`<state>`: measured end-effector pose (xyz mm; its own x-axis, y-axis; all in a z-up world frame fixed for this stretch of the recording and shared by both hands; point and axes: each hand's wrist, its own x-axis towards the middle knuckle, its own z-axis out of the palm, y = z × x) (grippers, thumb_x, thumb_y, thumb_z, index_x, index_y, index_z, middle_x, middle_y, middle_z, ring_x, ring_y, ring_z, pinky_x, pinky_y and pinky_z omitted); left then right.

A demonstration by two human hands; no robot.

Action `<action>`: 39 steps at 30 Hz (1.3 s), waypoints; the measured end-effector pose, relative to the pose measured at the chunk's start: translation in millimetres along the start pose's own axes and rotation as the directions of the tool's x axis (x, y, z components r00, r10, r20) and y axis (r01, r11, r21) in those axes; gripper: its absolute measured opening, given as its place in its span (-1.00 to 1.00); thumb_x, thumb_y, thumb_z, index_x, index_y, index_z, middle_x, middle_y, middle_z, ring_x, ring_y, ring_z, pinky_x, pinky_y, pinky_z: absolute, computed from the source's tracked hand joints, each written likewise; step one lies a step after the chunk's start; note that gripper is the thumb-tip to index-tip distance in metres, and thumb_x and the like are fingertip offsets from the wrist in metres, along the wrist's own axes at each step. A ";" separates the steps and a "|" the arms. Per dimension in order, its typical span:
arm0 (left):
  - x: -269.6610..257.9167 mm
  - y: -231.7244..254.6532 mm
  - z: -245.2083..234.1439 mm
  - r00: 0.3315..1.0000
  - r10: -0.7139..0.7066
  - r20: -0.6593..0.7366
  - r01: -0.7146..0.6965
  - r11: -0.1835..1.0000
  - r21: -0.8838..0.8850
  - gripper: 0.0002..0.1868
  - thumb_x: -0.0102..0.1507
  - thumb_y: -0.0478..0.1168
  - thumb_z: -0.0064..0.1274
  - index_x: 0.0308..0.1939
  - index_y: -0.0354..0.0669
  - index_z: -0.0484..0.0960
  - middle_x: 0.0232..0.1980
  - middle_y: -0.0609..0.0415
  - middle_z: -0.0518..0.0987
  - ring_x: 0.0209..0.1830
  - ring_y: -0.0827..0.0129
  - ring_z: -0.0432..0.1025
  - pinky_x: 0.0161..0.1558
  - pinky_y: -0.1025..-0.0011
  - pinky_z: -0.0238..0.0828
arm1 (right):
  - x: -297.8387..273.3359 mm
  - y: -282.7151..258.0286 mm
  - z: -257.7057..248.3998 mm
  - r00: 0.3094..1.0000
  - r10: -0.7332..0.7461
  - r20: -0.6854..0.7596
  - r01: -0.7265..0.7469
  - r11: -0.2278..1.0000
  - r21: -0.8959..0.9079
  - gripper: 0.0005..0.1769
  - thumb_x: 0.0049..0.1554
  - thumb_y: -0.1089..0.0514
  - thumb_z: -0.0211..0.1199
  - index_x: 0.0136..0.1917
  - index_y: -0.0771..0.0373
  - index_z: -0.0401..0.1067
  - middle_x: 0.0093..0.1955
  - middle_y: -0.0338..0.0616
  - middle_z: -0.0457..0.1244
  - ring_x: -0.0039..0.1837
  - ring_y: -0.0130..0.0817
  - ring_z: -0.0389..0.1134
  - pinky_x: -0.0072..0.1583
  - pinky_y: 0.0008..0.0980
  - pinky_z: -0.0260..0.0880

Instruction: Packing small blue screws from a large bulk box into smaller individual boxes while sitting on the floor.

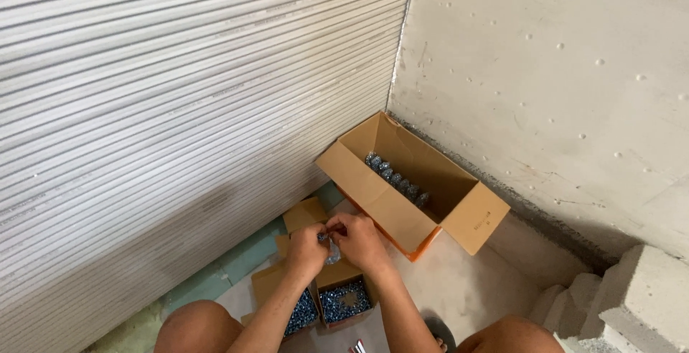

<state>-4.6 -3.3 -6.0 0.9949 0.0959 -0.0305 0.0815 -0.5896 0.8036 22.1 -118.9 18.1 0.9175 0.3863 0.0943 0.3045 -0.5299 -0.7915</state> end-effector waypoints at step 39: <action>11.9 -25.4 60.8 0.982 0.187 0.031 -0.190 0.967 0.170 -0.77 0.00 -0.49 -0.10 -0.34 -0.22 0.60 -0.28 -0.01 0.55 -0.28 0.27 0.40 -0.21 0.40 0.34 | -26.5 245.0 212.3 0.672 0.705 0.227 -0.555 0.682 -0.475 -0.84 0.08 0.18 -0.06 -0.14 0.17 0.34 -0.12 -0.16 0.24 -0.10 -0.33 0.28 -0.14 -0.38 0.33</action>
<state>8.8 -35.9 -62.8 0.9939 -0.0410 0.1023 -0.1000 -0.7248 0.6816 18.0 -98.6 -306.5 0.7734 0.0573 -0.6313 -0.1800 -0.9350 -0.3055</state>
